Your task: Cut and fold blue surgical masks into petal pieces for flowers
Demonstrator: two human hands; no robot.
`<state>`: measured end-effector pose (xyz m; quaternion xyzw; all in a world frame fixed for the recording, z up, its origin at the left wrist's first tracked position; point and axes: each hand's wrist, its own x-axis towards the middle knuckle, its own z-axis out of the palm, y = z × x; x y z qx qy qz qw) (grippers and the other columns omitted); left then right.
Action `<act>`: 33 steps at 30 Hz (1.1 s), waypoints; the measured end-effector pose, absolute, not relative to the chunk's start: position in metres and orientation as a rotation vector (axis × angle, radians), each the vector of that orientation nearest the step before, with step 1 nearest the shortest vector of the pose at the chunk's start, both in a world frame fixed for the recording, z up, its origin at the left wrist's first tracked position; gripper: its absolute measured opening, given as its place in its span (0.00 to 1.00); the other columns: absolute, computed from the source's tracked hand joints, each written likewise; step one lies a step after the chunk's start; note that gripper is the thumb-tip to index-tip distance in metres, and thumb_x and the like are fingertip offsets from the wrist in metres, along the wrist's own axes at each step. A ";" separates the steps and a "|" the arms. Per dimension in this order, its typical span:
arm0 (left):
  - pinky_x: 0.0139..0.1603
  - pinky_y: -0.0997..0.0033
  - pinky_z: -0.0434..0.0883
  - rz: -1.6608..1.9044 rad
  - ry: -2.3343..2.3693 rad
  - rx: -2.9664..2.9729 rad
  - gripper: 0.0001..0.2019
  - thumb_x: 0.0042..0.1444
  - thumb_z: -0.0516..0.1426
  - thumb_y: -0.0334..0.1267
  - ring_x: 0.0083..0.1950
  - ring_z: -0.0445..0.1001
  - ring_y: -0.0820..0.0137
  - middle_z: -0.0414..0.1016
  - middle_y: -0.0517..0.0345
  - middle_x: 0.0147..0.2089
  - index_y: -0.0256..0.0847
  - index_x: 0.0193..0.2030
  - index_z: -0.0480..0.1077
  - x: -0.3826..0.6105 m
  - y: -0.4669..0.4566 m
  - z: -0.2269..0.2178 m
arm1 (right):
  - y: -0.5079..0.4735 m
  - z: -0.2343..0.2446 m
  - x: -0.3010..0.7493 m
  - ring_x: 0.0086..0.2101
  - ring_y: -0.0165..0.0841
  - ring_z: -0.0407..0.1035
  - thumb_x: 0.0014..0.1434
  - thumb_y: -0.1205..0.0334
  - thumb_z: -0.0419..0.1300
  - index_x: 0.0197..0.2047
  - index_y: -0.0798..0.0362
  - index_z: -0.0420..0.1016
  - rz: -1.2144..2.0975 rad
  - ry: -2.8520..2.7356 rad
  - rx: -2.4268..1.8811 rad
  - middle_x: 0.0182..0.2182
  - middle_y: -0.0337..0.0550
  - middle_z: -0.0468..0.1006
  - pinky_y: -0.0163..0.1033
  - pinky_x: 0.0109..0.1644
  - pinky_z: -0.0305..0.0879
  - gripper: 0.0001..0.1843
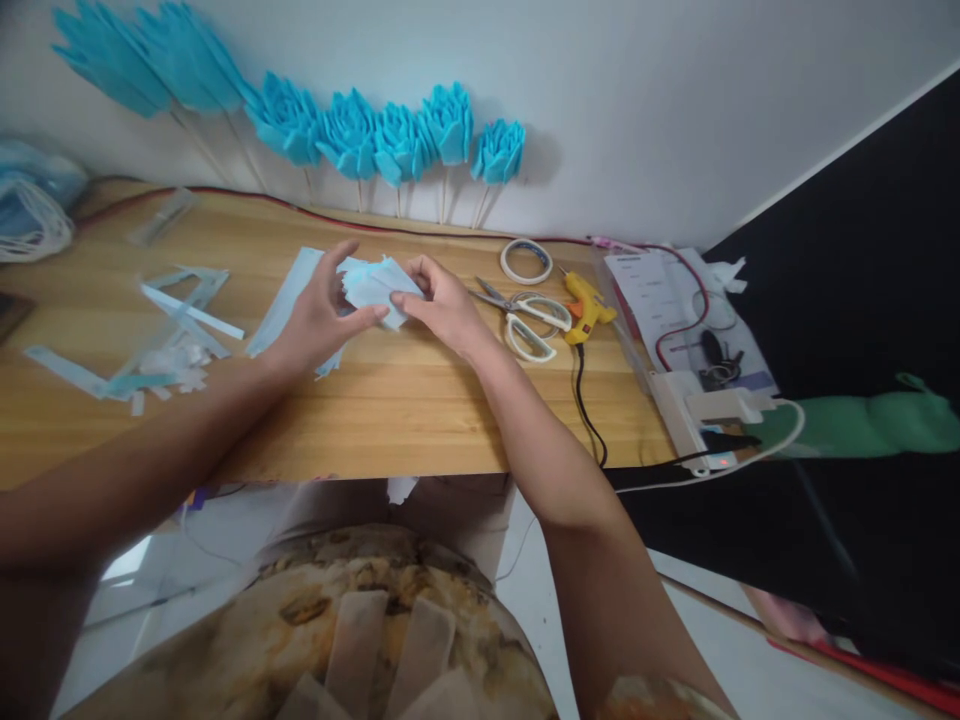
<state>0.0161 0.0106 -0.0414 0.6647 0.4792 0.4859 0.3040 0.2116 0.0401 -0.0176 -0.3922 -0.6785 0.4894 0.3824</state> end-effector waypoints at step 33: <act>0.40 0.69 0.72 1.206 1.361 1.767 0.09 0.54 0.62 0.39 0.35 0.73 0.69 0.77 0.58 0.34 0.39 0.41 0.76 0.021 -0.001 -0.021 | 0.033 -0.003 0.215 0.46 0.38 0.76 0.58 0.62 0.60 0.57 0.51 0.72 0.919 -2.071 -1.172 0.48 0.44 0.82 0.44 0.52 0.73 0.23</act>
